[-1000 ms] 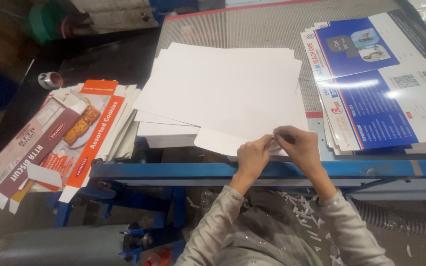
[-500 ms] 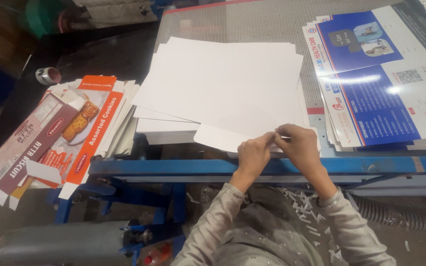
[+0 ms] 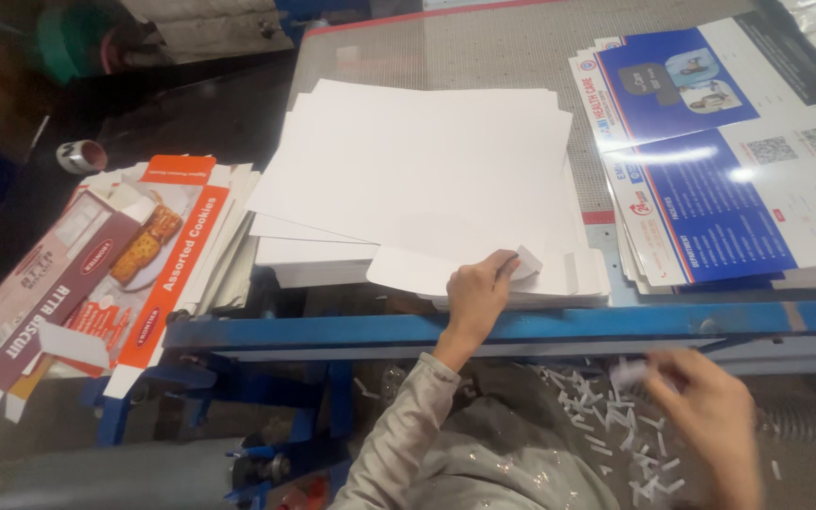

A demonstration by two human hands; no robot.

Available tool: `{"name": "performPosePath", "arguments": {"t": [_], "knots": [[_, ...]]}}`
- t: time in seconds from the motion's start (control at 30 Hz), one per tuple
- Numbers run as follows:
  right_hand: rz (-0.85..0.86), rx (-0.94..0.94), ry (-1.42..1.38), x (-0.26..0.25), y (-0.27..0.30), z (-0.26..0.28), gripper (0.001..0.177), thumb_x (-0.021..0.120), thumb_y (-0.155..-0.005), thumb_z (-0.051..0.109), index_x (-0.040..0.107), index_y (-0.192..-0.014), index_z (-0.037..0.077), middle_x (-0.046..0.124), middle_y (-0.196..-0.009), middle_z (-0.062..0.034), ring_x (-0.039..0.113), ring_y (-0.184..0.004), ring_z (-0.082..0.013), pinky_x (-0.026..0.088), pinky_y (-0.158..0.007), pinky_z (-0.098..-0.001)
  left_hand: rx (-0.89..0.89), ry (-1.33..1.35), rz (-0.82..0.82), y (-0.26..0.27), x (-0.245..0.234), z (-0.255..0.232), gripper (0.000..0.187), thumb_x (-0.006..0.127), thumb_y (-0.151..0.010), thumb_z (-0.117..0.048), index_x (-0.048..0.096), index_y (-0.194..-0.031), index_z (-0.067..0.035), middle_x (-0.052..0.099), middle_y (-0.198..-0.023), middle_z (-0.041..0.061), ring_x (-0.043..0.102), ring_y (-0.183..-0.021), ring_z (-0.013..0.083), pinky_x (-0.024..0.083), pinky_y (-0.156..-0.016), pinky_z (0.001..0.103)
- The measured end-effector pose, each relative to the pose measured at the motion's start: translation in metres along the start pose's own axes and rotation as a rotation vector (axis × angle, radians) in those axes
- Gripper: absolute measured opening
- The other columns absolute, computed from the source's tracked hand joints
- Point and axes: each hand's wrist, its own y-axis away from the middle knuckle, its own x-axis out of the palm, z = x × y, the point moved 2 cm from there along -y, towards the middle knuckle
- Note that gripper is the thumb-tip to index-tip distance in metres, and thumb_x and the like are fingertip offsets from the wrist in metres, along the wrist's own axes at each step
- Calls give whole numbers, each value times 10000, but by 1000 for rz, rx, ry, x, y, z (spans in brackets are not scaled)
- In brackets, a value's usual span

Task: The person folds large white sheets of paper in half and stacks them on a table. The person repeatedly picks up a sheet, folds it, and places it on a growing stack, occasionally adjusting the alignment of the stack.

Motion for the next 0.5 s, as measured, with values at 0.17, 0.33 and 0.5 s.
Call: {"name": "performPosePath", "arguments": {"t": [0.17, 0.33, 0.5], "knots": [[-201, -117, 75, -6, -3, 20, 256, 739, -914, 137, 779, -1167, 133, 749, -1156, -78, 713, -864, -204, 560, -794, -312, -22, -37, 56, -5, 3, -8, 198, 638, -983, -302, 751, -1032, -148, 700, -697, 143, 707, -706, 371, 534, -652, 461], [-288, -354, 32, 71, -57, 89, 129, 788, -899, 164, 801, -1025, 142, 735, -968, -45, 680, -823, -242, 509, -727, -368, 12, -45, 34, -9, -5, -20, 196, 635, -980, -316, 745, -1023, -160, 697, -705, 136, 701, -703, 373, 536, -635, 462], [-383, -500, 92, 89, -83, 109, 93, 816, -879, 207, 790, -946, 148, 728, -942, 0, 669, -809, -215, 428, -836, -401, 13, -56, 18, -18, -11, -27, 195, 635, -987, -326, 741, -1020, -166, 681, -679, 138, 695, -689, 377, 530, -623, 465]]}}
